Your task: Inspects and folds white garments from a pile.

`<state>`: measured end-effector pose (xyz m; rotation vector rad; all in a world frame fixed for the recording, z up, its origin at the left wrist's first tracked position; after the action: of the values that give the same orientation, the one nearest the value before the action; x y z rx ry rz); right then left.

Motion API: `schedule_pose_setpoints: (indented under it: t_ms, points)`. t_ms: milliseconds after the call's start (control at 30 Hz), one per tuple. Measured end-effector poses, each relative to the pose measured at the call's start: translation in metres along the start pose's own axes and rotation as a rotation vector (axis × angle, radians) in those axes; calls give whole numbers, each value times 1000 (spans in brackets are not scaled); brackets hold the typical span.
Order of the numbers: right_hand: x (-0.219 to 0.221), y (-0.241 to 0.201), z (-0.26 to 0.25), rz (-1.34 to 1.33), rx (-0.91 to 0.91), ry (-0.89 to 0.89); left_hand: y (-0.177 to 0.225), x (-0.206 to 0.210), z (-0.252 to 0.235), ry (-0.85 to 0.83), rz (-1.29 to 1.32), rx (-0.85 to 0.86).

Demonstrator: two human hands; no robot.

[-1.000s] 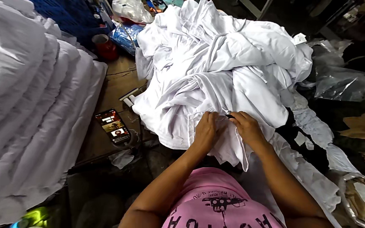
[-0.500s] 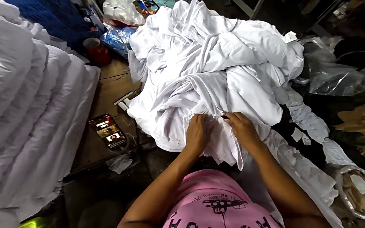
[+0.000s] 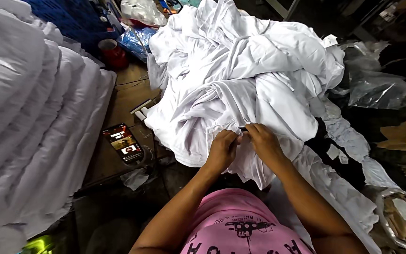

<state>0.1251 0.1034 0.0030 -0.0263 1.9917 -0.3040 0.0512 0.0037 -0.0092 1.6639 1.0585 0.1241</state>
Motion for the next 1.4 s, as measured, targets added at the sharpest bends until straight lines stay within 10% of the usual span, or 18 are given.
schedule_pose_setpoints:
  t_ms: [233, 367, 533, 733, 967, 1400]
  points:
    - [-44, 27, 10, -218, 144, 64, -21, 19, 18, -338, -68, -453]
    - [-43, 4, 9, -558, -55, -149, 34, 45, 22, -328, 112, -206]
    - [-18, 34, 7, -372, 59, -483, 53, 80, 50, -831, 225, -49]
    - [-26, 41, 1, -202, 86, -283, -24, 14, -34, -61, -64, -377]
    - [-20, 12, 1, 29, -38, -35, -22, 5, -18, -52, 44, -304]
    - [-13, 4, -7, 55, -39, -124, -15, -3, -11, 130, 87, -126]
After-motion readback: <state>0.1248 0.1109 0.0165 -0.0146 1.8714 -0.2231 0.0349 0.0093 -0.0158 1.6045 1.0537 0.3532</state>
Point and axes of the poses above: each hand's wrist, its own z-axis away from the middle knuckle, its own x-axis out of the palm, y = z × x, the point moved 9 cm from there along -z, towards the middle knuckle, and after that the axes turned 8 degrees about -x, right-handed, at the moved point
